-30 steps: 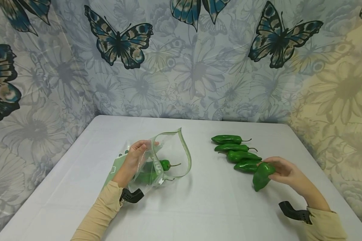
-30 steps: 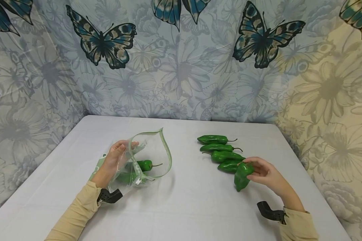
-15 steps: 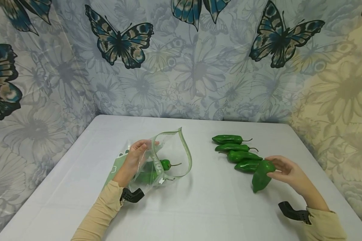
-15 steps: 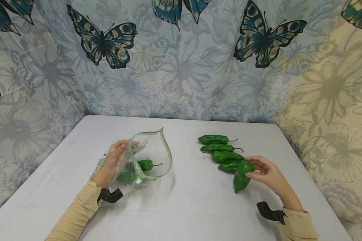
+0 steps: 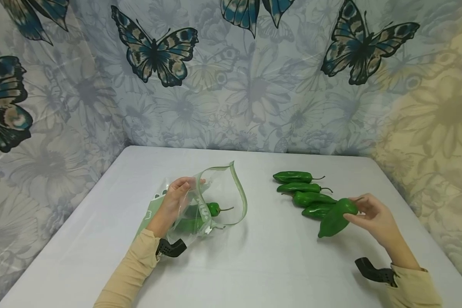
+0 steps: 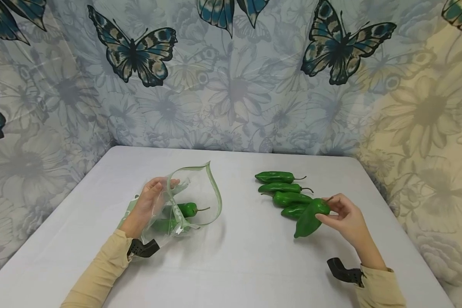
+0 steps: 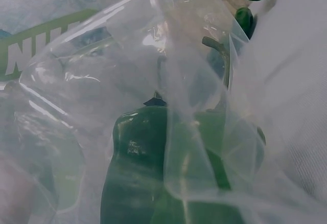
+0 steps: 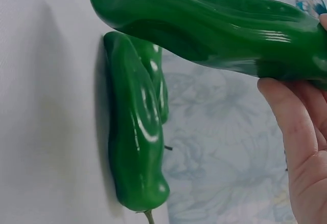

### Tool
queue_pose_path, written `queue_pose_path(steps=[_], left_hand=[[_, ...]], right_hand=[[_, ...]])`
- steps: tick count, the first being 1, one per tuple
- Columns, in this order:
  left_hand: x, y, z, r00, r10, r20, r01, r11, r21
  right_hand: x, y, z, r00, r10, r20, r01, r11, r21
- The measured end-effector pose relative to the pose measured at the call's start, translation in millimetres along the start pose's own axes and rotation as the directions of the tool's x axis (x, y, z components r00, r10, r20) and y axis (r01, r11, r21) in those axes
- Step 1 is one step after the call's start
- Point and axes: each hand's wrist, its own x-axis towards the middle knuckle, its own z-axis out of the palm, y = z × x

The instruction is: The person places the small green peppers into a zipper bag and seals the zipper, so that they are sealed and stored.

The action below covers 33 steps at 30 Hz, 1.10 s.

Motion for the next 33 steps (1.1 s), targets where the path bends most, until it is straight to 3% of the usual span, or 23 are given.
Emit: queue_pose_path(steps=[3,9,18,21,23,28,33], left_hand=[[0.0,0.3,0.1,1.000,0.010,0.004,-0.010,1.000,0.002],[-0.5,1.9,-0.2,1.000,0.017,0.016,-0.017,1.000,-0.007],[0.3,2.7,-1.4,1.000,0.019,0.021,-0.018,0.999,-0.051],[1.1,2.5,-1.5,1.000,0.016,0.022,-0.014,0.999,-0.050],[1.6,2.2,-1.4,1.000,0.013,0.023,-0.011,0.999,-0.048],[2.6,2.0,-0.3,1.000,0.015,0.024,-0.013,0.998,-0.056],[2.1,1.5,-0.9,1.000,0.010,0.013,-0.009,0.999,-0.045]], right_hand=[[2.3,-2,2,1.000,-0.031,0.006,0.030,0.998,0.064],[6.3,-7,7,0.995,-0.096,0.003,0.096,0.992,0.084],[7.3,-9,15,0.985,-0.169,-0.022,0.170,0.964,0.203],[8.3,-10,16,0.986,-0.166,-0.022,0.167,0.963,0.210],[9.2,-10,17,0.985,-0.169,-0.025,0.171,0.973,0.157],[13.2,-10,21,0.973,-0.224,-0.049,0.229,0.966,0.117],[19.2,-7,27,0.966,-0.247,-0.076,0.256,0.954,0.155]])
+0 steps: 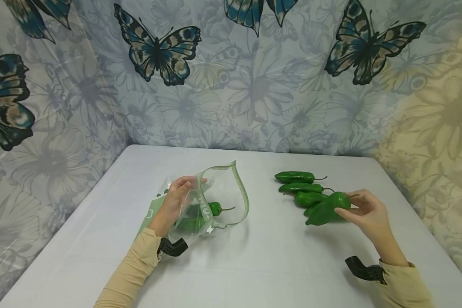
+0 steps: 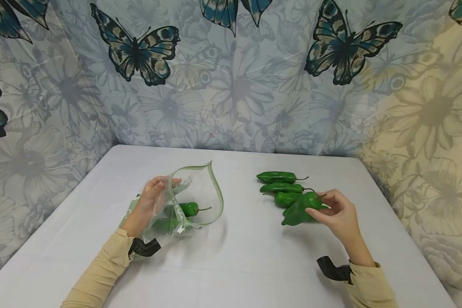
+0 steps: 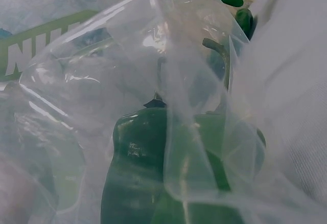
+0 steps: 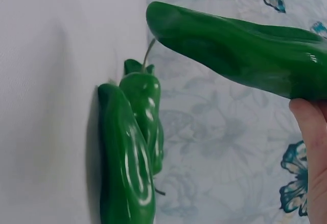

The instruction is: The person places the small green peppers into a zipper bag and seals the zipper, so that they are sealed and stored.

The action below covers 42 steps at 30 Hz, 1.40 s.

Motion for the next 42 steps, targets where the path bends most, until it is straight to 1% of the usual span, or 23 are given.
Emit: queue_pose_path(steps=[6,13,16,19,22,27,31,35,40,42], left_hand=[[0.2,-0.8,0.6,1.000,0.002,0.006,-0.002,1.000,-0.015],[0.0,0.1,3.3,1.000,0.004,0.016,-0.004,1.000,-0.025],[-1.4,0.8,3.9,1.000,-0.001,0.007,0.001,1.000,-0.006],[-1.9,0.7,3.9,1.000,-0.007,-0.006,0.007,1.000,0.012],[-1.3,0.0,3.7,1.000,-0.002,-0.009,0.002,1.000,0.029],[-0.1,-0.9,3.6,1.000,0.004,0.008,-0.005,1.000,0.014],[0.0,-1.3,3.6,1.000,0.006,0.007,-0.006,1.000,0.008],[0.1,-1.0,3.9,1.000,0.009,-0.006,-0.008,1.000,0.030],[0.4,0.7,5.0,1.000,0.013,0.001,-0.013,1.000,0.001],[0.6,1.3,5.0,1.000,0.015,0.005,-0.015,1.000,-0.003]], right_hand=[[2.3,2,6,1.000,0.008,-0.008,-0.007,0.997,0.075],[6.6,2,12,1.000,0.011,-0.020,-0.011,1.000,0.000],[7.3,2,14,1.000,0.027,-0.014,-0.027,0.999,-0.035],[7.4,2,16,0.999,0.049,-0.012,-0.050,0.994,-0.101],[8.7,3,18,0.999,0.054,0.000,-0.054,0.991,-0.120],[13.9,5,23,1.000,0.022,0.019,-0.021,0.997,-0.079],[16.2,6,29,1.000,0.028,-0.003,-0.028,0.998,-0.062],[19.1,7,35,0.999,0.030,-0.018,-0.030,0.999,-0.043],[24.7,8,42,1.000,-0.004,-0.001,0.004,0.999,0.047],[27.1,8,46,1.000,-0.015,0.009,0.015,0.999,0.050]])
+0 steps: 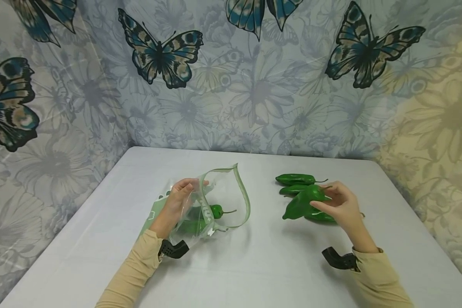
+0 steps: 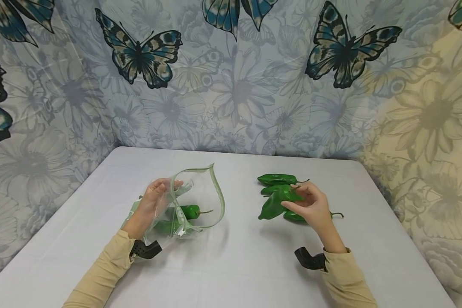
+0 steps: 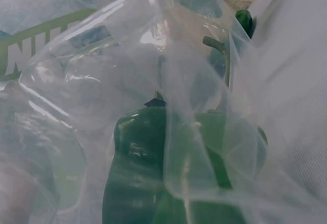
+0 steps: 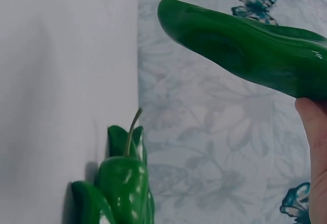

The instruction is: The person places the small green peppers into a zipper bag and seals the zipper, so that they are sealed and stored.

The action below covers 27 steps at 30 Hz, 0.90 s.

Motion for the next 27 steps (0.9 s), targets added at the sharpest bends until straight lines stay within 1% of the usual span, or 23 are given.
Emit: queue_pose_path(steps=[6,9,11,15,17,19,22,24,26,27], left_hand=[[0.7,1.4,-0.5,1.000,-0.003,-0.002,0.003,1.000,0.007],[0.6,2.3,-0.4,1.000,-0.010,-0.013,0.010,1.000,0.007],[0.3,2.5,0.0,1.000,-0.012,-0.019,0.012,1.000,0.019],[-0.1,2.0,0.1,1.000,-0.006,-0.017,0.007,0.999,0.034],[0.1,1.5,-0.4,1.000,-0.002,-0.009,0.002,1.000,0.031],[0.4,1.3,-0.3,1.000,0.003,0.002,-0.003,1.000,0.023],[-0.7,0.8,-0.6,1.000,0.002,-0.018,-0.001,0.999,0.053],[-1.5,0.6,-0.4,0.999,-0.007,-0.045,0.011,0.997,0.070],[-2.3,-0.1,-0.9,0.997,-0.015,-0.070,0.021,0.995,0.094],[-2.2,-0.4,-1.2,0.997,-0.016,-0.070,0.023,0.995,0.095]], right_hand=[[5.2,2,8,1.000,-0.007,0.028,0.009,0.998,-0.068],[7.1,3,10,0.999,-0.009,0.031,0.011,0.997,-0.072],[8.5,3,11,0.999,-0.021,0.030,0.023,0.999,-0.047],[11.1,2,13,1.000,-0.026,0.002,0.026,1.000,0.008],[12.2,1,15,1.000,-0.017,-0.010,0.017,0.999,0.030],[13.3,1,17,1.000,-0.023,-0.002,0.023,0.999,0.044],[15.1,1,21,0.999,-0.034,0.009,0.034,0.998,0.055],[16.3,2,22,0.999,-0.041,0.008,0.041,0.998,0.047],[17.6,2,23,0.999,-0.034,-0.005,0.035,0.999,0.031],[18.2,2,23,0.999,-0.035,-0.011,0.035,0.999,0.022]])
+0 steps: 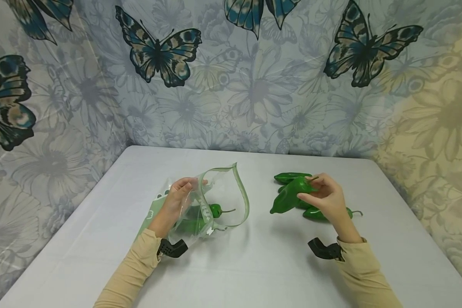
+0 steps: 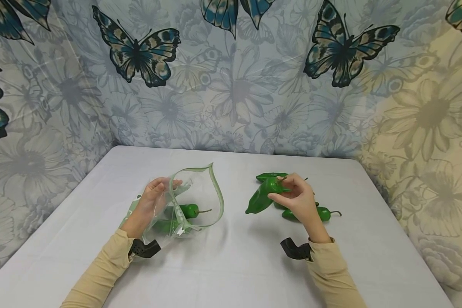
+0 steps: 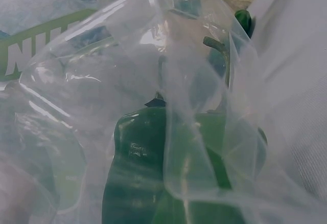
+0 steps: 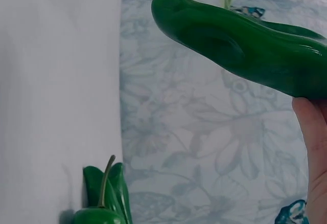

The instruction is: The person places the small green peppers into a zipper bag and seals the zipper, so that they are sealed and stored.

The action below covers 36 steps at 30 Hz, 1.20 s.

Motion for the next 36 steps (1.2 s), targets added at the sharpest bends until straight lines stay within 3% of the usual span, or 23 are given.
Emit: queue_pose_path(steps=[9,27,36], left_hand=[[-1.5,-1.2,0.3,1.000,0.012,0.026,-0.011,1.000,-0.011],[0.6,-1.4,1.4,0.996,0.017,0.092,-0.009,0.995,-0.095],[1.0,-3.1,-0.9,0.998,0.006,0.055,-0.003,0.999,-0.042]], right_hand=[[9.9,4,14,0.999,-0.038,0.024,0.037,0.997,0.073],[28.1,5,46,0.997,-0.062,0.046,0.059,0.995,0.079],[36.5,7,56,0.995,-0.095,0.013,0.092,0.982,0.167]])
